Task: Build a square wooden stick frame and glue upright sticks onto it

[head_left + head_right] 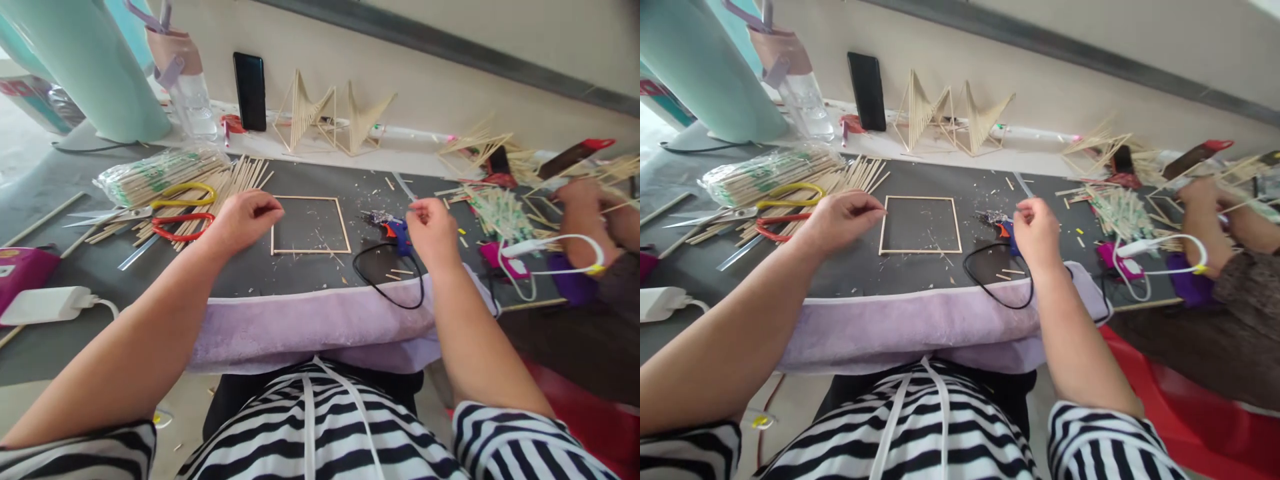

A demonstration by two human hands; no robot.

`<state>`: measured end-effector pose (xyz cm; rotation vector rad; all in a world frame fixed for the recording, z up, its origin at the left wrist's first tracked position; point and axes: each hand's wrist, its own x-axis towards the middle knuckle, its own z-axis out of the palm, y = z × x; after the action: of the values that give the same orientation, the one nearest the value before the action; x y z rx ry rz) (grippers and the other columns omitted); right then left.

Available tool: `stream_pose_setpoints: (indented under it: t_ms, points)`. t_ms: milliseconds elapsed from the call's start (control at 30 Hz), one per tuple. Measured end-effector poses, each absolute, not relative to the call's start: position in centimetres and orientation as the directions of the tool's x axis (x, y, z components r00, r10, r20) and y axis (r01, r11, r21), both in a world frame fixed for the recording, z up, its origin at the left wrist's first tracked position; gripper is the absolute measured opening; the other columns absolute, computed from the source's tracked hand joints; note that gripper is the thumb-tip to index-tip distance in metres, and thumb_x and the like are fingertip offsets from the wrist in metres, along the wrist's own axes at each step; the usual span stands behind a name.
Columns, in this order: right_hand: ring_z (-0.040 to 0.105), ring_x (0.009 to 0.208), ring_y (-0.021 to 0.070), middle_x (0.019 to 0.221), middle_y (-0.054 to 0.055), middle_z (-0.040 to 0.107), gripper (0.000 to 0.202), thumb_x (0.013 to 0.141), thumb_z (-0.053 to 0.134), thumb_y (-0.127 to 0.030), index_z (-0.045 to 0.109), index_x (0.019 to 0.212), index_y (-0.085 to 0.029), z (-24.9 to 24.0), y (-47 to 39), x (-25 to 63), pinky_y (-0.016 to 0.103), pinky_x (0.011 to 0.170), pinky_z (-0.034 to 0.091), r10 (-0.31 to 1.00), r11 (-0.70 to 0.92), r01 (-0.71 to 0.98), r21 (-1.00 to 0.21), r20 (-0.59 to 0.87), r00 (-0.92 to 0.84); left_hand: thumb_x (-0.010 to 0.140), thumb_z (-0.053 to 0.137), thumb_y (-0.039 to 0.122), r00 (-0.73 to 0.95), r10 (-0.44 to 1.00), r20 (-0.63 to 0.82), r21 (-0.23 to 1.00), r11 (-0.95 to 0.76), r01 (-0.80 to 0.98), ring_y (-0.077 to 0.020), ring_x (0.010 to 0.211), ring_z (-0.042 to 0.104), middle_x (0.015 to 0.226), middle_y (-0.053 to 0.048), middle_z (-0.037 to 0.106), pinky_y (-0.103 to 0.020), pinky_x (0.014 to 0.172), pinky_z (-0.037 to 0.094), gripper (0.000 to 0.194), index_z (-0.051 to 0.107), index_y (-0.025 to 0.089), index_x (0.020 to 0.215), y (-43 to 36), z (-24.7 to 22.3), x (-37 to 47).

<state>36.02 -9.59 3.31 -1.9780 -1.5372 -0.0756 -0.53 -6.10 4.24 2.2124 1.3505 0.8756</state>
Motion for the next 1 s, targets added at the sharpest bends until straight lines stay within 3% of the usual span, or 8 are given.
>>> stream_pose_setpoints:
  t_ms: [100,233,467,700,767,833,900,1000]
  points:
    - [0.066,0.097,0.0287,0.1,0.016,0.072,0.029,0.09,0.054,-0.043,0.068,0.097,-0.018,2.2,-9.1,39.2,0.037,0.082,0.048,0.891,-0.364,0.895,-0.259,0.183,0.416,0.085,0.058,0.037,0.213,0.929,0.302,0.679,-0.367,0.636,-0.0161,0.074,0.059,0.082,-0.002,0.07,-0.027,0.07,0.046,0.022,0.073,0.021,0.084,-6.2,4.7,-0.9]
    - [0.066,0.091,0.03,0.099,0.015,0.072,0.051,0.085,0.05,-0.069,0.067,0.091,-0.021,1.0,-8.8,39.5,0.036,0.071,0.042,0.932,-0.357,0.928,-0.11,-0.099,0.347,0.085,0.058,0.038,0.282,0.908,0.31,0.676,-0.419,0.605,-0.0145,0.073,0.058,0.081,-0.002,0.07,-0.026,0.071,0.045,0.024,0.073,0.02,0.084,-6.1,4.4,-0.8]
    - [0.054,0.063,0.0188,0.061,0.003,0.06,0.033,0.073,0.07,-0.051,0.063,0.066,-0.02,-0.2,-8.8,40.6,0.03,0.058,0.034,0.931,-0.353,0.77,-0.531,-0.116,0.347,0.083,0.061,0.04,0.335,0.904,0.265,0.731,-0.415,0.542,-0.0128,0.071,0.056,0.077,-0.001,0.067,-0.023,0.068,0.043,0.026,0.073,0.017,0.084,-6.2,4.1,-0.1]
    - [0.05,0.053,0.0127,0.075,0.005,0.067,0.038,0.08,0.062,-0.057,0.066,0.087,-0.019,3.4,-11.0,39.3,0.026,0.046,0.036,0.928,-0.259,0.454,-0.853,-0.089,0.362,0.084,0.063,0.043,0.524,0.851,0.041,0.755,-0.37,0.542,-0.0124,0.063,0.057,0.067,0.001,0.065,-0.023,0.06,0.044,0.028,0.078,0.02,0.091,-7.7,8.3,0.9]
    - [0.052,0.056,0.0112,0.079,0.003,0.069,0.036,0.072,0.076,-0.051,0.069,0.091,-0.021,5.0,-11.6,36.9,0.024,0.047,0.038,0.969,-0.088,0.173,-0.981,-0.044,0.243,0.084,0.065,0.045,0.589,0.805,-0.066,0.792,-0.317,0.522,-0.0141,0.063,0.061,0.071,-0.001,0.07,-0.023,0.059,0.046,0.032,0.079,0.02,0.099,-9.0,9.5,1.8]
    - [0.059,0.066,0.0124,0.084,0.002,0.07,0.039,0.067,0.084,-0.048,0.071,0.094,-0.022,6.1,-12.3,33.6,0.022,0.051,0.045,1.0,0.006,-0.079,-0.997,0.004,0.029,0.083,0.068,0.048,0.602,0.787,-0.131,0.862,-0.209,0.461,-0.0176,0.07,0.067,0.085,-0.006,0.075,-0.025,0.061,0.051,0.042,0.078,0.019,0.112,-10.7,10.0,2.6]
    - [0.063,0.072,0.0133,0.085,0.003,0.07,0.041,0.067,0.086,-0.049,0.073,0.093,-0.021,6.6,-13.0,29.6,0.022,0.054,0.048,0.976,-0.042,-0.259,-0.965,0.016,-0.219,0.083,0.07,0.053,0.558,0.824,-0.098,0.943,-0.103,0.318,-0.0215,0.081,0.07,0.103,-0.01,0.077,-0.03,0.07,0.056,0.055,0.072,0.02,0.126,-12.9,9.5,3.3]
    - [0.062,0.07,0.0122,0.084,0.002,0.07,0.046,0.068,0.086,-0.052,0.072,0.098,-0.021,6.1,-14.1,23.6,0.022,0.057,0.049,0.851,-0.233,-0.391,-0.891,0.008,-0.525,0.088,0.067,0.053,0.538,0.842,0.041,0.997,-0.001,-0.075,-0.0259,0.112,0.067,0.123,-0.011,0.072,-0.036,0.097,0.055,0.052,0.069,0.022,0.129,-16.2,7.3,3.8]
